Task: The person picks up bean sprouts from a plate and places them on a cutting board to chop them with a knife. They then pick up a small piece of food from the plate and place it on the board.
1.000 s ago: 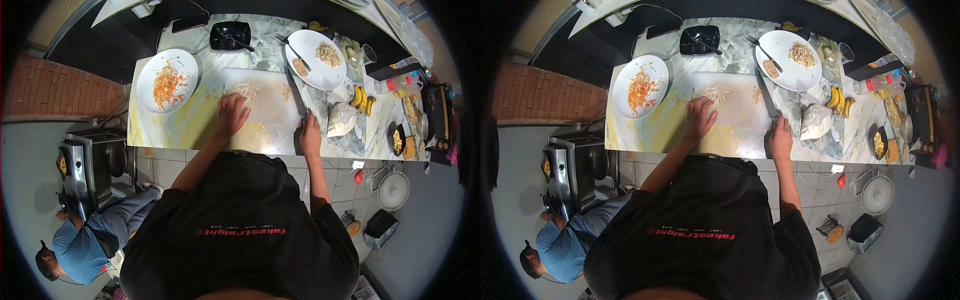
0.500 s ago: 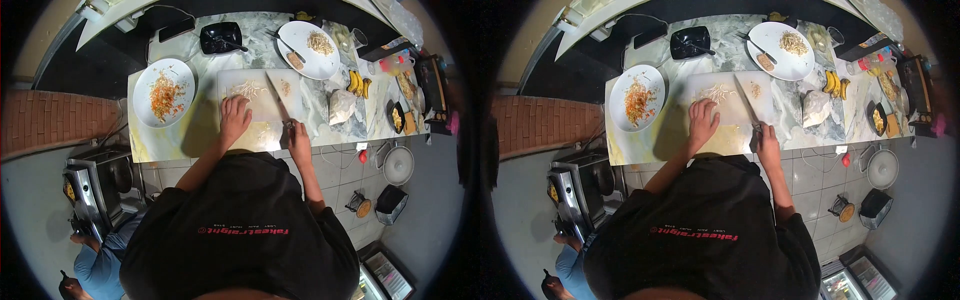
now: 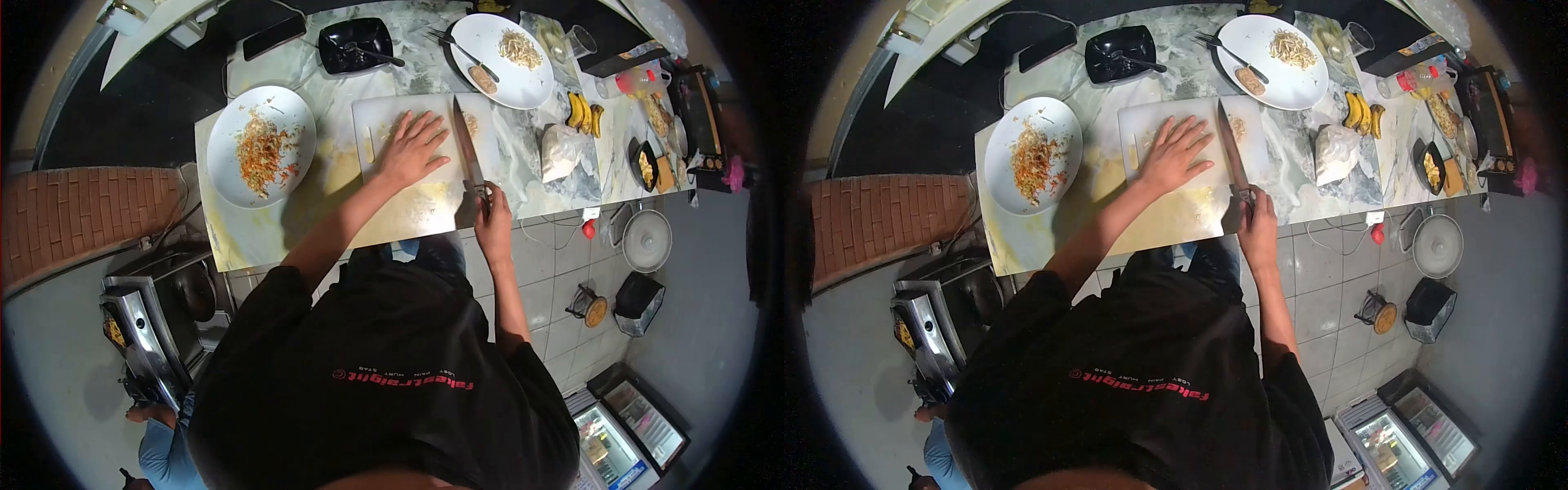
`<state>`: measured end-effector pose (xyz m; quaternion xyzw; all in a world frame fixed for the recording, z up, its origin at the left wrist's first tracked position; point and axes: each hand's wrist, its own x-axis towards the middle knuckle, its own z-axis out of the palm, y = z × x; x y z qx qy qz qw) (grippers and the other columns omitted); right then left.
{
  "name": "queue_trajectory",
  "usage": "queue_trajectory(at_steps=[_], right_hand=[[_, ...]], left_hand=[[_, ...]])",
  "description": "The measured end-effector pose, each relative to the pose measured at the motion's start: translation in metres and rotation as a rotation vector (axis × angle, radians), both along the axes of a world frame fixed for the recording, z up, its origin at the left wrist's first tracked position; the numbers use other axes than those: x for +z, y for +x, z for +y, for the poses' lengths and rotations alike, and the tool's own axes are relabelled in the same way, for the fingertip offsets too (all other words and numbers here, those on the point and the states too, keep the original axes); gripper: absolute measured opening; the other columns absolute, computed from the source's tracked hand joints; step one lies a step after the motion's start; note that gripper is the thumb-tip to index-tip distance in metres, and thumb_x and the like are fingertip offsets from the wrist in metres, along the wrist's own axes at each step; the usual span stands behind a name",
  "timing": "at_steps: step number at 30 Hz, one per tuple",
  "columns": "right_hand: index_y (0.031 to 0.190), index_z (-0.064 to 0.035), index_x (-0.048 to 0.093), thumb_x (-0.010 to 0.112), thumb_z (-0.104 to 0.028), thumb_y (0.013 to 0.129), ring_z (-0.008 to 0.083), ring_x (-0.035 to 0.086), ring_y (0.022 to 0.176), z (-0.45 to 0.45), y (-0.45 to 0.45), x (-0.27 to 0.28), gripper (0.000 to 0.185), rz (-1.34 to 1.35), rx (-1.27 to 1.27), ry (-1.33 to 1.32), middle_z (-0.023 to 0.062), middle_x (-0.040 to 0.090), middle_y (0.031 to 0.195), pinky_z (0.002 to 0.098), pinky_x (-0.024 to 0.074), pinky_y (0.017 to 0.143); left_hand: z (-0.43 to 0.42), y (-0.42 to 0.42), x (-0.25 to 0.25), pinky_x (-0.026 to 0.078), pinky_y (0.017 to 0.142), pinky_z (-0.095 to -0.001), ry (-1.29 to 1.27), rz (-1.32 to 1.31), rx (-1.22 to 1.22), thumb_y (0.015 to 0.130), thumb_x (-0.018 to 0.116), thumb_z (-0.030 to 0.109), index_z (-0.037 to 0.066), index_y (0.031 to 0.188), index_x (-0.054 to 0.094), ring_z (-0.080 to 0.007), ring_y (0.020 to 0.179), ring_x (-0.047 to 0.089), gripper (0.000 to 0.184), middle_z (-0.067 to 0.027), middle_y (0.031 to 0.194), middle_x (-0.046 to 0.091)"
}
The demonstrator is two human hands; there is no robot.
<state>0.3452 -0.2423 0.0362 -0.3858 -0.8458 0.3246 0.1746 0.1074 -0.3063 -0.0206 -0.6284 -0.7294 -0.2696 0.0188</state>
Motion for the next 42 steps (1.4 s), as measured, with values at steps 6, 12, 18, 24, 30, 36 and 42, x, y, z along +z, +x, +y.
queue_trajectory(at_steps=[6, 12, 18, 24, 30, 36, 42], right_hand=[[0.131, -0.0021, 0.056, 0.061, 0.001, 0.096, 0.0493, 0.064, 0.096, 0.02, -0.002, -0.007, 0.036, 0.031, 0.094, -0.092, 0.0276, 0.063, 0.108, 0.0528, 0.0509, 0.082], [0.131, -0.0019, 0.057, 0.059, -0.006, 0.098, 0.048, 0.065, 0.101, 0.07, 0.015, -0.012, 0.033, 0.069, 0.252, -0.056, 0.0263, 0.065, 0.113, 0.0517, 0.0523, 0.086], [0.133, -0.0013, 0.057, 0.056, -0.011, 0.101, 0.0469, 0.065, 0.103, 0.123, 0.038, -0.012, 0.033, 0.072, 0.272, -0.084, 0.0254, 0.065, 0.115, 0.0505, 0.0524, 0.088], [0.136, -0.0018, 0.054, 0.054, -0.01, 0.102, 0.044, 0.062, 0.108, 0.154, 0.035, -0.034, 0.035, -0.01, 0.34, 0.03, 0.0229, 0.063, 0.118, 0.0501, 0.0518, 0.09], [0.137, -0.0012, 0.053, 0.054, -0.008, 0.101, 0.0438, 0.059, 0.11, 0.156, 0.012, -0.031, 0.036, 0.023, 0.304, 0.039, 0.024, 0.062, 0.118, 0.0498, 0.0502, 0.093], [0.137, 0.0001, 0.054, 0.055, -0.006, 0.1, 0.0454, 0.058, 0.107, 0.154, 0.0, -0.033, 0.037, -0.044, 0.241, 0.081, 0.0265, 0.06, 0.116, 0.0511, 0.0485, 0.095], [0.134, -0.0045, 0.06, 0.065, -0.004, 0.094, 0.041, 0.058, 0.097, 0.157, 0.002, -0.04, 0.041, 0.043, 0.152, -0.077, 0.0237, 0.054, 0.109, 0.0475, 0.0486, 0.091]], left_hand=[[-0.009, -0.002, 0.01, 0.024, 0.124, -0.0541, -0.1, 0.021, 0.028, 0.098, 0.064, 0.043, 0.009, 0.123, 0.067, -0.0295, 0.134, 0.051, 0.042, -0.01, 0.134, 0.06], [-0.01, 0.019, 0.019, 0.033, 0.116, -0.0528, 0.12, -0.033, 0.185, 0.093, 0.071, 0.034, 0.008, 0.115, 0.066, -0.0315, 0.124, 0.054, 0.034, -0.01, 0.125, 0.06], [-0.009, 0.063, 0.015, 0.037, 0.11, -0.0522, 0.122, -0.137, 0.45, 0.091, 0.073, 0.025, 0.008, 0.124, 0.064, -0.0364, 0.12, 0.054, 0.038, -0.0117, 0.128, 0.058], [-0.002, 0.073, 0.01, 0.039, 0.107, -0.0521, 0.04, -0.121, 0.527, 0.086, 0.076, 0.017, 0.01, 0.127, 0.061, -0.0353, 0.122, 0.055, 0.044, -0.0117, 0.127, 0.061], [-0.008, 0.054, 0.017, 0.04, 0.105, -0.0513, 0.128, -0.135, 0.561, 0.089, 0.072, 0.015, 0.01, 0.123, 0.064, -0.0333, 0.112, 0.057, 0.035, -0.011, 0.121, 0.061], [-0.004, 0.045, 0.017, 0.042, 0.102, -0.0488, 0.181, -0.23, 0.506, 0.089, 0.069, 0.008, 0.01, 0.117, 0.066, -0.0327, 0.107, 0.059, 0.029, -0.0104, 0.115, 0.064], [0.011, 0.046, 0.014, 0.044, 0.102, -0.0463, 0.305, -0.804, 0.464, 0.096, 0.067, 0.011, 0.009, 0.12, 0.065, -0.025, 0.111, 0.06, 0.025, -0.0103, 0.117, 0.065]])
